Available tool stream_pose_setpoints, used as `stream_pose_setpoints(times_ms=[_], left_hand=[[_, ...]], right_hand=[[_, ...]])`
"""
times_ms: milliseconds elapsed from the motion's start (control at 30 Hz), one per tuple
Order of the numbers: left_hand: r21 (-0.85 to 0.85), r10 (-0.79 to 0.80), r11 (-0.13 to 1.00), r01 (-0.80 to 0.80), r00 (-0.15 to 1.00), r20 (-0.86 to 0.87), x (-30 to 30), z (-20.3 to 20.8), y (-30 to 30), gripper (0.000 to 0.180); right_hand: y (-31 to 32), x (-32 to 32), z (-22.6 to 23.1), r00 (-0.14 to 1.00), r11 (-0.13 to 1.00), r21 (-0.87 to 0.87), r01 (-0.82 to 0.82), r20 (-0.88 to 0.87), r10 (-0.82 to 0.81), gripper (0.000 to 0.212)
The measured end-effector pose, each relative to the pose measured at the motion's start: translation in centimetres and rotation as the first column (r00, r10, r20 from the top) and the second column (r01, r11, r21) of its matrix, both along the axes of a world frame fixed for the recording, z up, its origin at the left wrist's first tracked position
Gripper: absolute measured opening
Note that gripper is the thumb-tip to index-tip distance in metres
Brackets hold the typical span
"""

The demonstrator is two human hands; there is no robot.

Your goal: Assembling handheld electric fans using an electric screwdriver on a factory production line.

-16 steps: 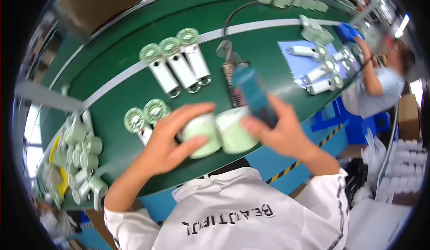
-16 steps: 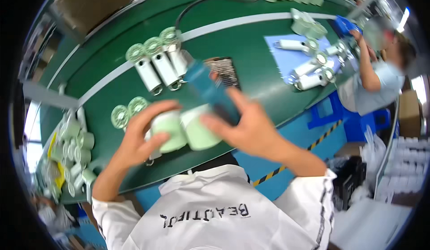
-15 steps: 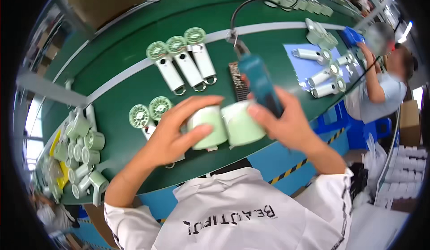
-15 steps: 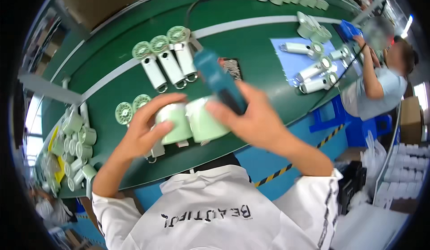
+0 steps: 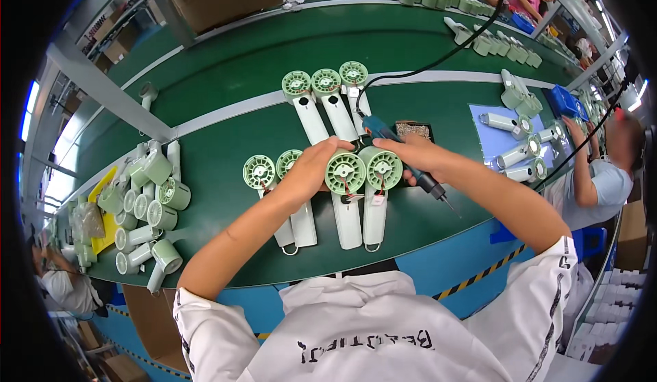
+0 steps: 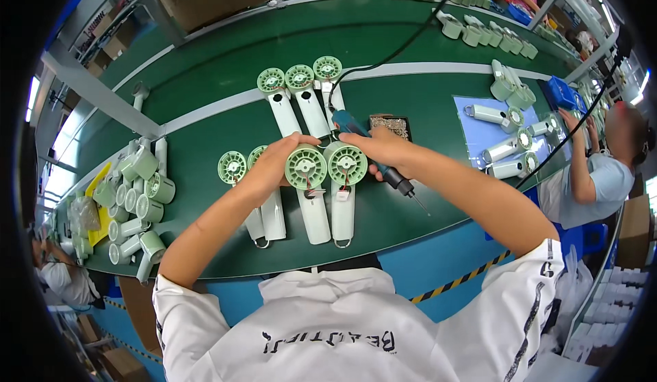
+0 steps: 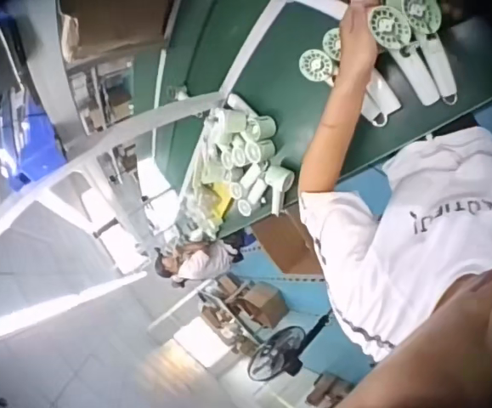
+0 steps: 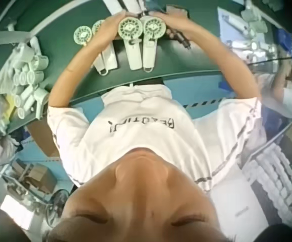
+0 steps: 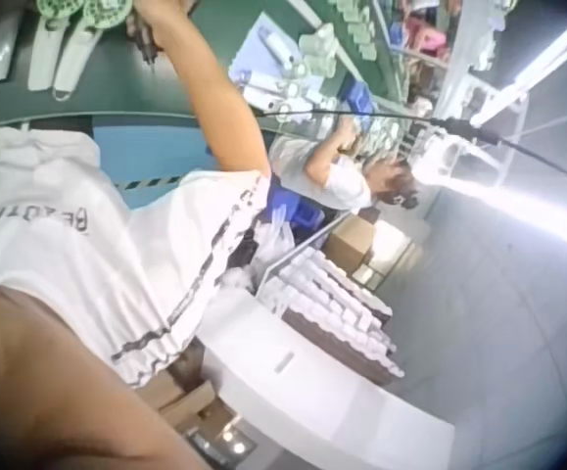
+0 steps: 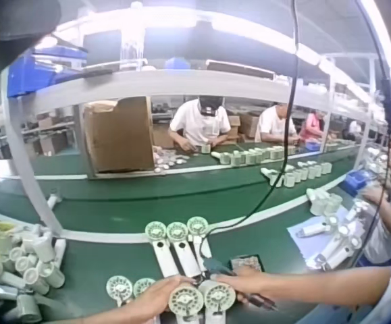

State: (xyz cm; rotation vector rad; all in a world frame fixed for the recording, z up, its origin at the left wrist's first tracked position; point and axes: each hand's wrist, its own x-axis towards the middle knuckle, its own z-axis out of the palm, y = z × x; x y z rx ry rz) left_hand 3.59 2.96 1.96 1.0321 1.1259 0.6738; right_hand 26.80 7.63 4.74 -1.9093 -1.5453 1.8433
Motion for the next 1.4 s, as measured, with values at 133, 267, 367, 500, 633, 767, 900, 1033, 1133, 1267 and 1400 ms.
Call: stream_pose_setpoints(times_ms=[133,267,367,500,633,767,900,1033,1133,1267,1400], left_hand=[[0.371,-0.031,0.911,0.180,0.927,-0.373,-0.3,-0.6,1.1,0.052],[0.464,-0.042,0.784,0.413,0.781,-0.623,-0.4,0.2,0.9,0.040],[0.730,0.328,0.337,0.594,0.653,-0.683,-0.4,-0.6,0.1,0.033],[0.640,0.093,0.627,0.444,0.773,-0.627,-0.7,-0.9,-0.4,0.028],[0.636,0.242,0.444,0.631,0.598,-0.764,-2.2,0.2,-4.3,0.067],[0.652,0.310,0.541,0.532,0.594,-0.742,-2.9,-2.5,-5.8,0.083],[0.692,0.442,0.566,0.447,0.544,-0.713,0.0,-4.0,-6.7,0.076],[0.696,0.431,0.605,0.387,0.576,-0.695,-0.1,-2.6,-7.6,0.079],[0.672,0.485,0.638,0.376,0.482,-0.730,-2.9,-2.0,-7.5,0.078],[0.580,0.480,0.703,0.411,0.328,-0.814,-3.0,-3.0,-8.0,0.077],[0.596,0.454,0.712,0.371,0.405,-0.794,-2.0,-3.4,-9.2,0.075]], right_hand=[[-0.5,-0.3,-0.7,0.998,0.997,0.027,0.066,0.024,-0.066,0.057],[-1.1,0.6,-1.4,0.995,0.995,0.063,0.084,-0.058,-0.080,0.060],[-1.7,0.7,-1.2,0.987,0.988,0.076,0.138,-0.097,-0.130,0.059],[-3.8,1.0,-2.0,0.996,0.965,0.261,0.038,-0.091,-0.015,0.055],[-6.5,0.9,-3.0,0.997,0.921,0.384,0.061,-0.068,-0.037,0.052],[-7.4,-0.6,-4.8,0.981,0.829,0.534,0.163,-0.177,-0.079,0.048],[-6.7,-1.6,-5.5,0.961,0.882,0.419,0.216,-0.252,-0.116,0.040],[-6.8,-2.2,-5.9,0.951,0.843,0.455,0.289,-0.239,-0.197,0.038],[-8.0,-1.4,-6.4,0.973,0.758,0.610,0.232,-0.133,-0.191,0.042],[-10.3,-1.2,-5.6,0.933,0.726,0.589,0.355,-0.175,-0.313,0.053],[-12.7,-1.9,-7.1,0.944,0.610,0.737,0.291,-0.117,-0.309,0.068]])
